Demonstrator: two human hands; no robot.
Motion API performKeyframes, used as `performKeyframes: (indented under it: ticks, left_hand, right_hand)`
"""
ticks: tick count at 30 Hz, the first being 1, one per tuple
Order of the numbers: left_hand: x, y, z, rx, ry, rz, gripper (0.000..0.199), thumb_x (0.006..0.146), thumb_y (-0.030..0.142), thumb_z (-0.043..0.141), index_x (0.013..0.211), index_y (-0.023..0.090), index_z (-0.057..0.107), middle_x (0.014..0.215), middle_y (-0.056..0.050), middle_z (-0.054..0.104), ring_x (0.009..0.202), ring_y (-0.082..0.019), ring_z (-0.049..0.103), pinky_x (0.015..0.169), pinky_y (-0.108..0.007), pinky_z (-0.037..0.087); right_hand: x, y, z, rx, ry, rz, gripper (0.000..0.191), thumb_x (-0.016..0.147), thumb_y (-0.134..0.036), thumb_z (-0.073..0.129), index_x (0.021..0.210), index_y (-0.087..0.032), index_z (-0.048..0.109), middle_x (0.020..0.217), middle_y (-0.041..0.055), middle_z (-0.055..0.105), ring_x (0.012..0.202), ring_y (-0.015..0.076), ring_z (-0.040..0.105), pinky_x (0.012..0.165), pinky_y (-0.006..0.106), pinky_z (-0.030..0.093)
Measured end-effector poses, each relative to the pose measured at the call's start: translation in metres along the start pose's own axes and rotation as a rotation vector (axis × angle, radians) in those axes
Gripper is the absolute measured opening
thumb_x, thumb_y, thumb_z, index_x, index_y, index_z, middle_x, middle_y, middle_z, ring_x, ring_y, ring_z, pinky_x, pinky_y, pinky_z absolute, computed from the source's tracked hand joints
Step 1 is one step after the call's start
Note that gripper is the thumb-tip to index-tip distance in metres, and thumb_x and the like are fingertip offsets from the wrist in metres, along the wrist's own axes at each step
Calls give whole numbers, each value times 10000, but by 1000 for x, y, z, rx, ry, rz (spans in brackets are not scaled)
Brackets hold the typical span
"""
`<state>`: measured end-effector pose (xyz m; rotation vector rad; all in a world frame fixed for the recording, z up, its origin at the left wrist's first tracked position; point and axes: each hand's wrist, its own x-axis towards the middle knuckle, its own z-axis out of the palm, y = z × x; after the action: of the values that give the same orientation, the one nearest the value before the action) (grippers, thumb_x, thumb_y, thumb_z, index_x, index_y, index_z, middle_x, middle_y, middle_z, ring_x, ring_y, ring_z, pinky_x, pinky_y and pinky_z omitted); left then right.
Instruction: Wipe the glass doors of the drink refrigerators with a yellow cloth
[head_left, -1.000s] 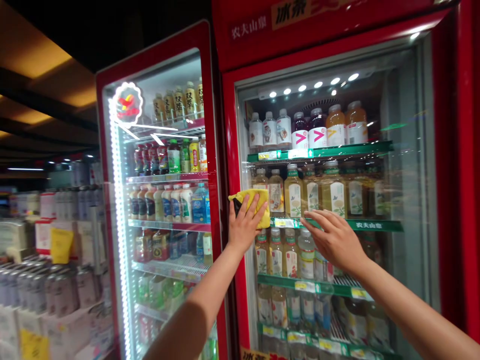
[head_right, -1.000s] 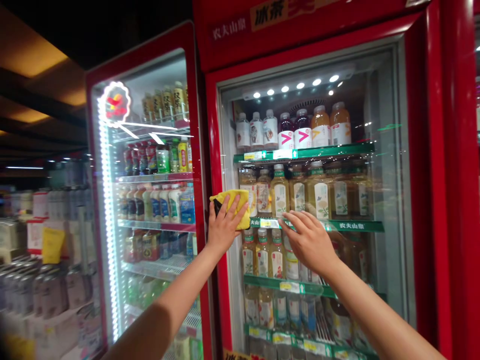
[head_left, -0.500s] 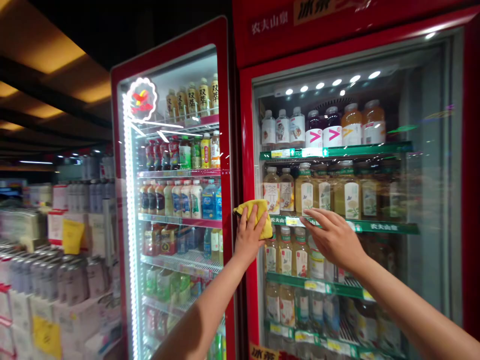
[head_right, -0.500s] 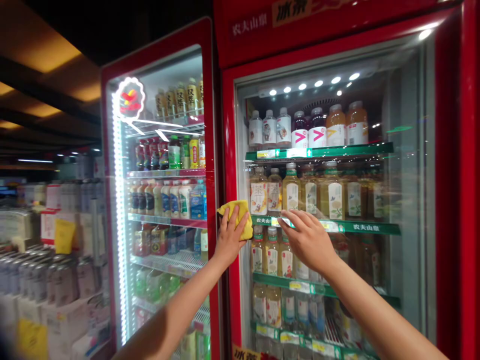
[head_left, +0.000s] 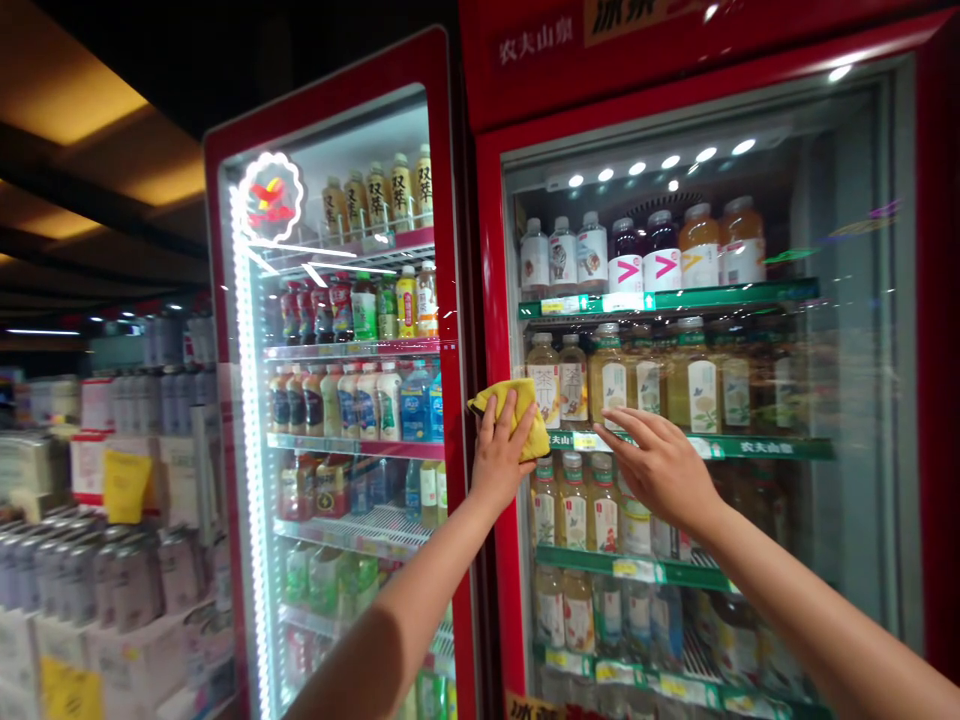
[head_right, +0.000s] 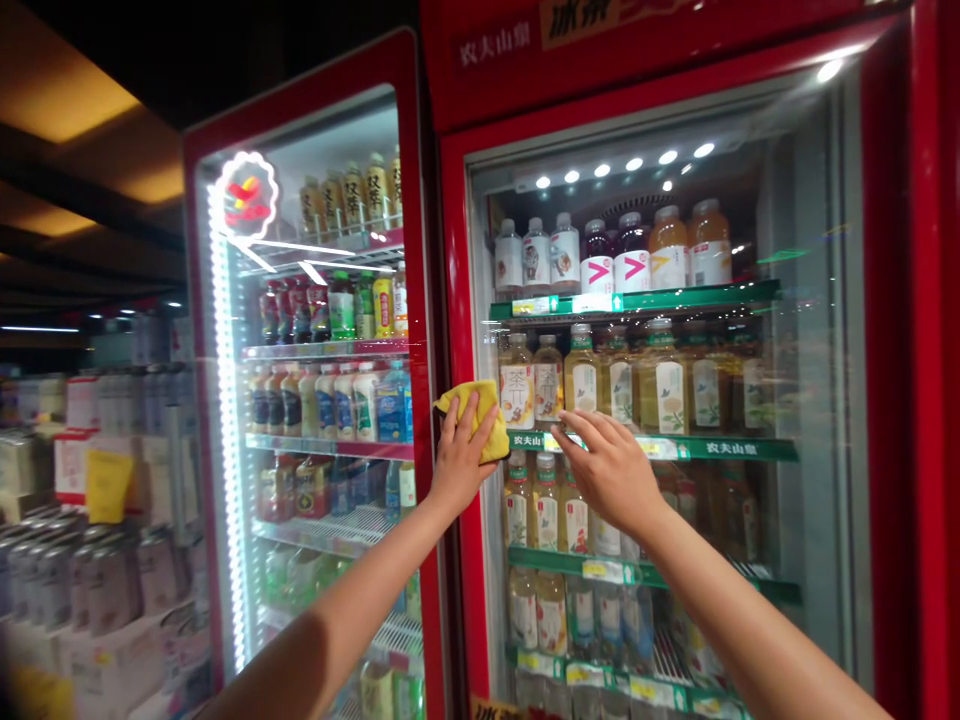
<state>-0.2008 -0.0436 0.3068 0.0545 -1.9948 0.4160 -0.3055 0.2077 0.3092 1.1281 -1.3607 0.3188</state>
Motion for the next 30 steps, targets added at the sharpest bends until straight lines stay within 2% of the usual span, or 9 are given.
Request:
performKeyframes:
  ticks: [3, 8, 10, 12, 17, 19, 21, 26, 30]
  left_hand:
    - [12, -8, -3, 0, 2, 2, 1084, 714, 302, 899, 1607, 313, 284, 1727, -81, 195, 1598, -343, 52, 1276, -566, 257]
    - [88, -19, -21, -5, 96, -38, 994, 802, 301, 822, 1618, 317, 256, 1742, -43, 131, 1604, -318, 24, 1302, -532, 204]
    - [103, -19, -24, -19, 124, -57, 994, 811, 294, 811, 1623, 317, 238, 1745, -41, 105, 1605, -320, 28, 1303, -536, 195]
    - [97, -15, -21, -32, 133, -72, 989, 809, 278, 810, 1620, 315, 245, 1744, -48, 114, 1605, -320, 40, 1303, -536, 196]
    - [36, -9, -6, -48, 93, -35, 983, 767, 233, 848, 1591, 302, 316, 1725, -83, 206, 1603, -330, 82, 1279, -545, 257]
    - [29, -13, -4, -54, 93, -28, 970, 754, 217, 857, 1575, 302, 347, 1721, -89, 217, 1600, -336, 109, 1270, -546, 274]
    - [44, -19, -7, -66, 128, -64, 936, 767, 212, 844, 1566, 302, 365, 1723, -94, 210, 1596, -340, 134, 1269, -542, 275]
    - [121, -22, -22, -74, 238, -157, 901, 847, 266, 765, 1606, 313, 282, 1738, -76, 141, 1596, -350, 112, 1277, -571, 240]
    - [128, -7, -23, 10, 195, -82, 1002, 835, 307, 773, 1641, 306, 178, 1740, -48, 127, 1599, -348, 48, 1295, -586, 162]
  right_hand:
    - [3, 4, -1, 2, -26, 10, 382, 918, -110, 550, 1258, -188, 707, 1356, 131, 671, 1235, 283, 589, 1021, 455, 489]
    - [14, 6, 0, 2, -9, 52, 413, 937, -130, 541, 1304, -252, 689, 1359, 93, 679, 1241, 273, 591, 1019, 469, 498]
    - [15, 6, 1, -6, -12, 64, 407, 936, -126, 538, 1293, -245, 694, 1359, 96, 679, 1242, 273, 592, 1017, 471, 505]
    - [12, 7, 2, -9, -17, 65, 392, 930, -122, 540, 1274, -218, 703, 1369, 112, 672, 1250, 280, 588, 1014, 476, 513]
    - [5, 10, 4, 8, -34, 71, 383, 933, -115, 541, 1272, -190, 703, 1383, 127, 663, 1265, 282, 589, 1018, 470, 531]
    - [6, 13, 5, 13, -42, 73, 380, 941, -108, 525, 1266, -187, 707, 1377, 129, 666, 1263, 276, 594, 1023, 468, 536]
    - [8, 14, 5, 17, -45, 81, 382, 948, -108, 513, 1265, -193, 709, 1375, 129, 668, 1271, 276, 591, 1029, 479, 537]
    - [13, 16, 8, -4, -37, 103, 385, 941, -110, 520, 1268, -187, 708, 1373, 131, 669, 1271, 284, 596, 1022, 476, 545]
    - [10, 16, 11, 2, -47, 102, 388, 936, -103, 524, 1269, -182, 708, 1379, 138, 664, 1272, 289, 593, 1029, 480, 540]
